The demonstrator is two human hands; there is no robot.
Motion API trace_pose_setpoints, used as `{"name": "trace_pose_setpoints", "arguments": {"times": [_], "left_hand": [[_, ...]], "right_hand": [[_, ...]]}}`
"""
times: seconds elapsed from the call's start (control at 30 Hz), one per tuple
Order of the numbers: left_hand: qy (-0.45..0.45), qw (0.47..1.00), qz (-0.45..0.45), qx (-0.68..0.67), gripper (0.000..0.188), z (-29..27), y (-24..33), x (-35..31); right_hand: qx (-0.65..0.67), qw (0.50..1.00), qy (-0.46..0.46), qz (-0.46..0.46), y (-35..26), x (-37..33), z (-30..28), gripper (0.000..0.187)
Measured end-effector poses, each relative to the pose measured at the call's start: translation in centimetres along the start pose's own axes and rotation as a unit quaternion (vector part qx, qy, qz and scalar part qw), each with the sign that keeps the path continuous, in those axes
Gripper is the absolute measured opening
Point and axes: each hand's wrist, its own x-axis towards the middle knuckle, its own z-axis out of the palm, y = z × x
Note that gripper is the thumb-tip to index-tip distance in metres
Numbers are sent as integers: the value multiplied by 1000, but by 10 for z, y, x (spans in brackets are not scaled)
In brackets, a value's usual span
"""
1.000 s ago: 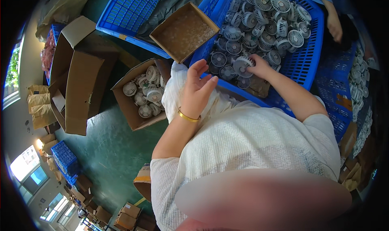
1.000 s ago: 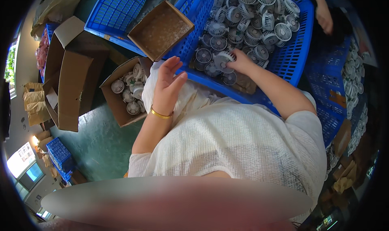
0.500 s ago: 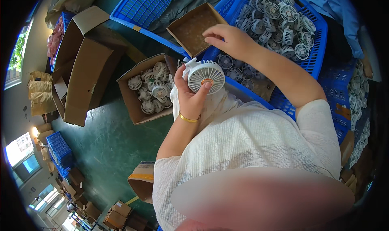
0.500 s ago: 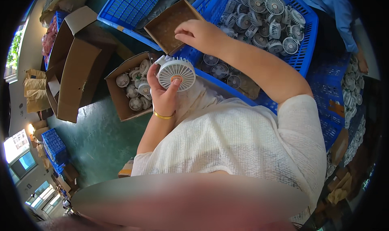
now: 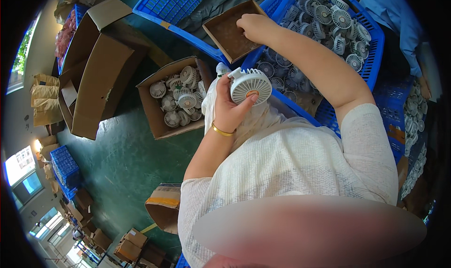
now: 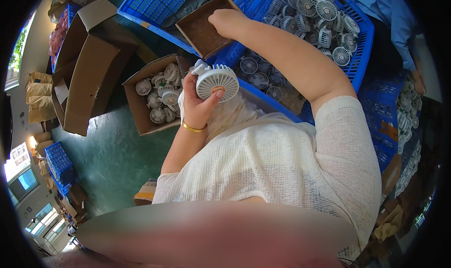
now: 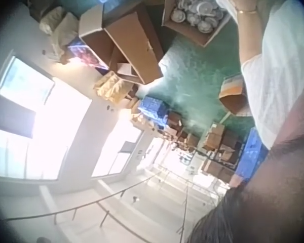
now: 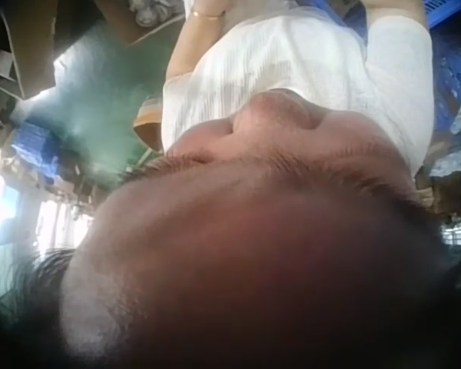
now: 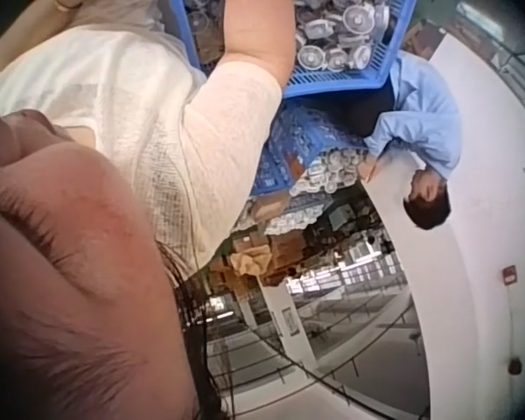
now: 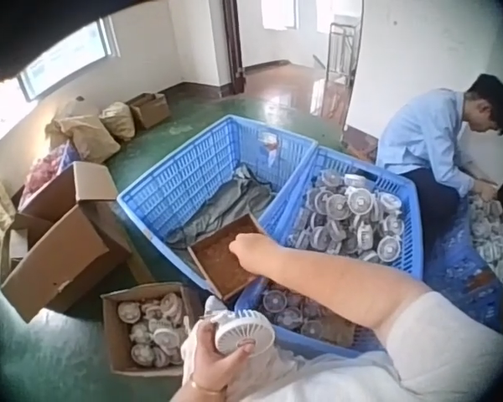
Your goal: The person assembles small portable fans by hand, combining plastic fan housings, fan blades, and motor components.
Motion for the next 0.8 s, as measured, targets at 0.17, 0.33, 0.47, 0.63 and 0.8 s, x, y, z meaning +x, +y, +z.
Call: {"name": "trace_pose_setpoints", "arguments": {"times": [0.17, 0.33, 0.47, 0.63, 0.8], "left_hand": [[6, 1000, -3, 16, 69, 4, 1, 2], [12, 999, 4, 41, 69, 5, 0, 3], [27, 998, -2, 51, 71, 4, -1, 3], [11, 998, 9, 65, 72, 3, -5, 2], [3, 997, 2, 81, 73, 4, -4, 1]], "right_hand": [[-34, 997, 66, 5, 1, -2, -1, 13], [45, 997, 58, -12, -1, -7, -14, 11], [373, 925, 41, -51, -15, -39, -35, 9], [555, 829, -51, -51, -34, -89, -46, 17], [508, 859, -18, -56, -39, -103, -49, 15]]}}
